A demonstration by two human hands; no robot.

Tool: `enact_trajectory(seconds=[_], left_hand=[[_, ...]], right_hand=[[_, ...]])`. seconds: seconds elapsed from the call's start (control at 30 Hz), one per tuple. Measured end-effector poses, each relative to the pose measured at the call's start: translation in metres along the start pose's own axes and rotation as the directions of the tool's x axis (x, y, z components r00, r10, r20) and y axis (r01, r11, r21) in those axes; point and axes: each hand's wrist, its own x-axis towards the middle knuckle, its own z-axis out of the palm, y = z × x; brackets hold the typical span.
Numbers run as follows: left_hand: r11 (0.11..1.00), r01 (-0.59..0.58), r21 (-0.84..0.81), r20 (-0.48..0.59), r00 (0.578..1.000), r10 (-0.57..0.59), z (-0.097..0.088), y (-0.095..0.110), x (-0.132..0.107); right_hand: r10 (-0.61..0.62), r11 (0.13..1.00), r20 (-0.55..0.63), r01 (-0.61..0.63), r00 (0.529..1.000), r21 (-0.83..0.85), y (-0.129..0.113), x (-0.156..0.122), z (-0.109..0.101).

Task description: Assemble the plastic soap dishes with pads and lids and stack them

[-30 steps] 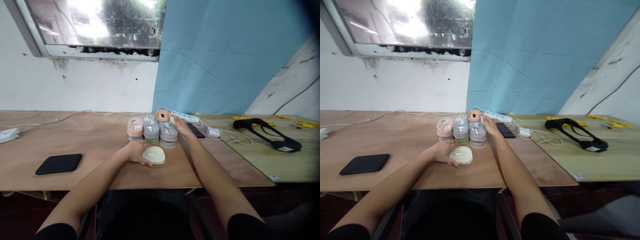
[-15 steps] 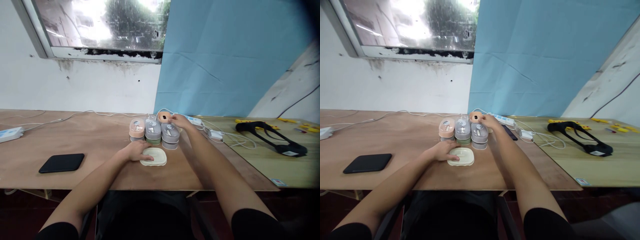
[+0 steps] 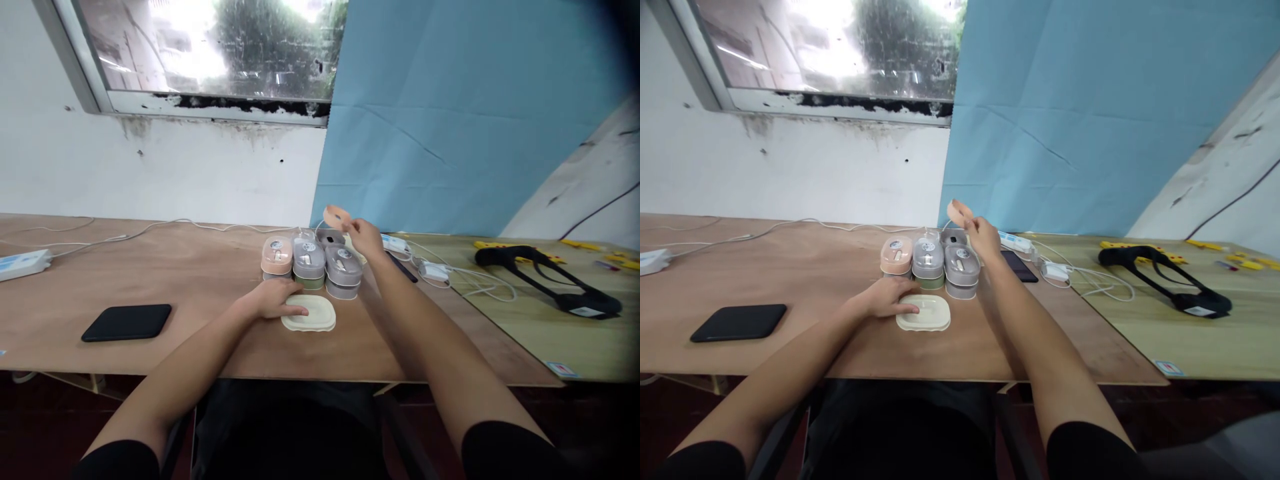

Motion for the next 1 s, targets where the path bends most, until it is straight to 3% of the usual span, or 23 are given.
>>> enact_trajectory(seconds=[0.07,0.13,0.2,0.27,0.33,0.4,0.5,0.57,0.67,0.77,0.9,1.0], left_hand=[[0.999,-0.024,0.041,-0.061,0.998,0.027,-0.002,0.0,-0.001],[0.996,-0.045,0.076,-0.216,0.975,0.061,-0.004,-0.002,-0.003],[0.994,-0.046,0.099,-0.429,0.899,0.084,-0.003,-0.005,-0.004],[0.994,-0.027,0.103,-0.612,0.786,0.084,-0.002,-0.009,-0.005],[0.996,-0.021,0.09,-0.709,0.701,0.079,-0.001,-0.012,-0.006],[0.997,-0.035,0.069,-0.73,0.68,0.074,-0.002,-0.012,-0.007],[1.0,0.001,-0.021,-0.69,0.724,-0.016,-0.006,-0.007,-0.009],[0.993,0.047,-0.109,-0.632,0.768,-0.106,-0.009,-0.002,-0.01],[0.969,0.075,-0.236,-0.521,0.832,-0.192,-0.011,0.003,-0.007],[0.925,0.066,-0.374,-0.404,0.886,-0.227,-0.009,0.004,-0.002],[0.879,0.049,-0.473,-0.242,0.953,-0.184,-0.008,0.0,0.001],[0.899,0.092,-0.428,-0.141,0.976,-0.167,-0.009,-0.004,-0.001]], right_hand=[[0.001,0.991,-0.124,0.015,0.992,0.134,-0.005,-0.01,-0.004],[0.002,0.946,-0.178,0.056,0.984,0.319,-0.013,-0.025,-0.008],[-0.019,0.853,-0.153,0.096,0.988,0.513,-0.024,-0.046,-0.011],[-0.085,0.754,-0.099,0.129,0.991,0.644,-0.038,-0.07,-0.014],[-0.15,0.684,-0.019,0.118,0.988,0.72,-0.051,-0.093,-0.016],[-0.22,0.646,0.125,0.048,0.968,0.762,-0.061,-0.112,-0.016],[-0.252,0.632,0.291,-0.071,0.923,0.772,-0.062,-0.125,-0.015],[-0.239,0.661,0.297,-0.069,0.925,0.747,-0.054,-0.127,-0.015],[-0.264,0.745,0.188,0.077,0.946,0.663,-0.04,-0.127,-0.016],[-0.335,0.826,0.126,0.226,0.934,0.517,-0.036,-0.13,-0.018],[-0.364,0.868,0.151,0.276,0.919,0.413,-0.039,-0.137,-0.019],[-0.404,0.879,0.225,0.308,0.887,0.364,-0.041,-0.14,-0.02]])
